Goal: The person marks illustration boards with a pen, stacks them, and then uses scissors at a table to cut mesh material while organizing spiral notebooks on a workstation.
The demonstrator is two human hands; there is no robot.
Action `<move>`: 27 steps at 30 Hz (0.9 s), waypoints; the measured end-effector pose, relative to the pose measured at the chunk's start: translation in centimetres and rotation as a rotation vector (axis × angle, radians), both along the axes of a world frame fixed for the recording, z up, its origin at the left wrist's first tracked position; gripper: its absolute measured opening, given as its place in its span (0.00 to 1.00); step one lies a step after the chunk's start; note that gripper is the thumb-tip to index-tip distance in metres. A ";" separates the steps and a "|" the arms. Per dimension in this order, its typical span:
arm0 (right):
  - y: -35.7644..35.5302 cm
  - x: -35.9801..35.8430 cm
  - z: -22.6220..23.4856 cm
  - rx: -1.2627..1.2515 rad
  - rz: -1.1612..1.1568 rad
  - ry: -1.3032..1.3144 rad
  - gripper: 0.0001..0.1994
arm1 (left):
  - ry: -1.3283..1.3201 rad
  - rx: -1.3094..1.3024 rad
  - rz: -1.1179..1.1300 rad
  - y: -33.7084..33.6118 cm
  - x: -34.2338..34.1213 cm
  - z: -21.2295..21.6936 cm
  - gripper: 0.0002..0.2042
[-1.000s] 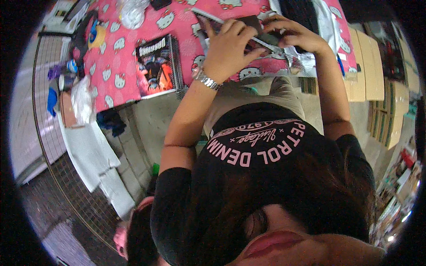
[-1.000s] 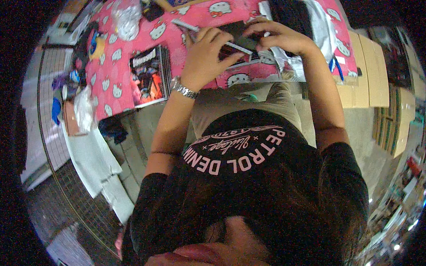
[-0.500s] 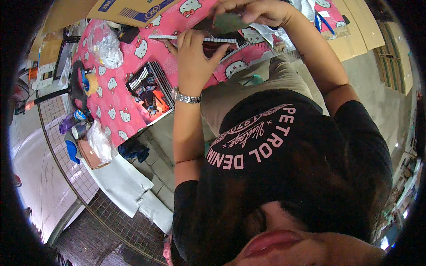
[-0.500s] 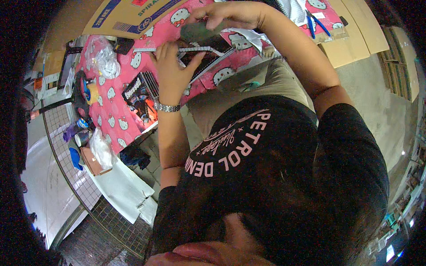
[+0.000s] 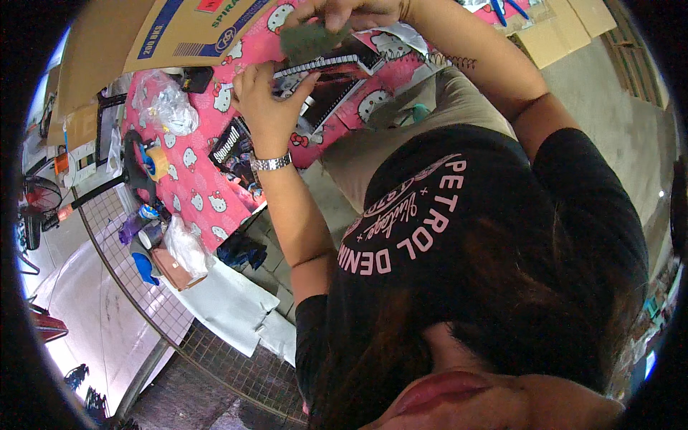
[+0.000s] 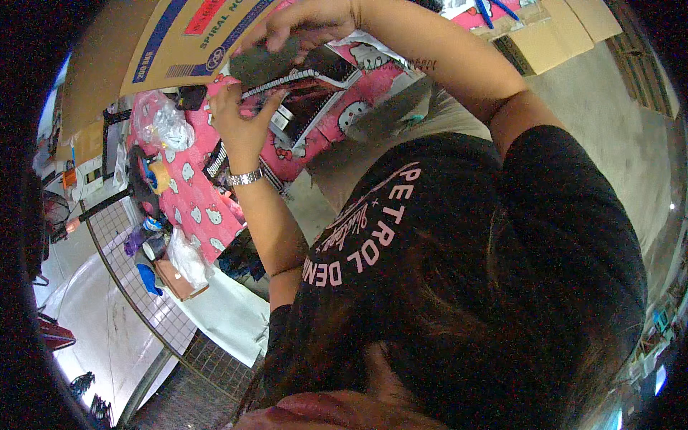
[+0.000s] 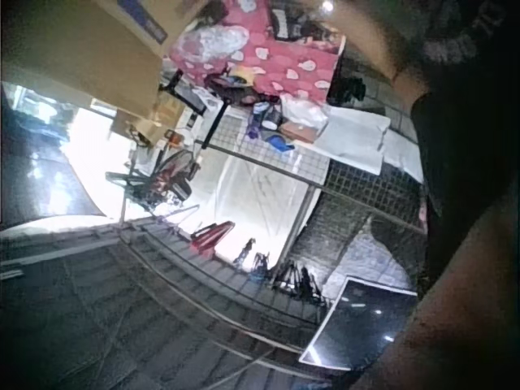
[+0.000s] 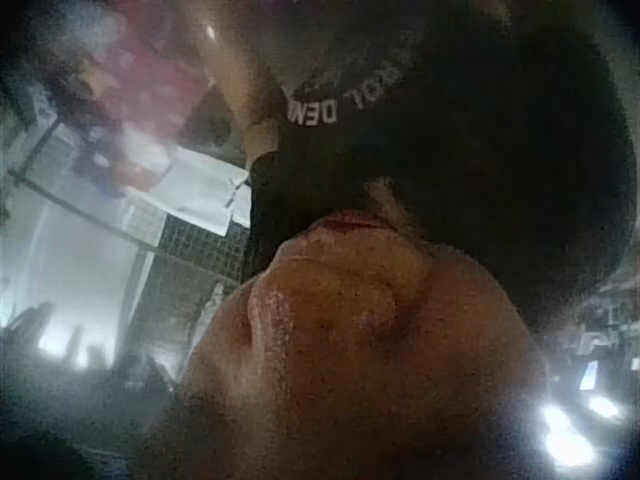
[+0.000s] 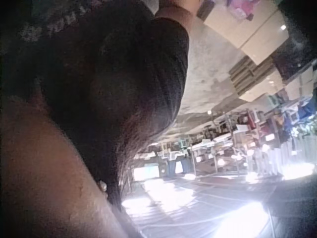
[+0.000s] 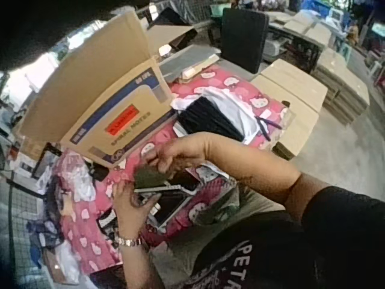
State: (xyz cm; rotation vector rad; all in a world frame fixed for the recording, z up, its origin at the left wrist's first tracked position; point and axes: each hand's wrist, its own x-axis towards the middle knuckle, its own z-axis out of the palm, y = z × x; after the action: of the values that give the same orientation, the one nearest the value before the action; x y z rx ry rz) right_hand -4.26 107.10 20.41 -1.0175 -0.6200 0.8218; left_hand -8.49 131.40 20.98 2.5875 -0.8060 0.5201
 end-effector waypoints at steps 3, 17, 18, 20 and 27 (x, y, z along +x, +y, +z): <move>-1.2 1.3 -0.4 -0.337 0.048 -0.251 0.25 | 0.042 -0.029 -0.054 -0.7 0.1 0.1 0.24; -0.2 -0.1 -0.3 0.134 0.019 0.095 0.23 | 0.082 -0.126 -0.050 -1.1 -0.6 0.6 0.24; 0.2 -0.4 -0.2 0.237 0.022 0.155 0.23 | 0.110 -0.136 -0.033 -0.9 -0.7 0.7 0.23; 0.5 -0.1 0.6 -0.063 0.018 -0.032 0.20 | 0.140 -0.150 -0.031 -0.4 -0.9 0.7 0.22; 2.0 3.0 -0.6 -0.403 0.102 -0.307 0.17 | 0.219 -0.214 -0.022 3.0 0.3 0.1 0.18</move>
State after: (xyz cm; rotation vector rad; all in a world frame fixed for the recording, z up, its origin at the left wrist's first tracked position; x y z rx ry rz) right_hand -1.23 109.08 19.80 -1.5072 -0.7899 0.9084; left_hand -8.17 134.41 21.10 2.3836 -0.6646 0.2915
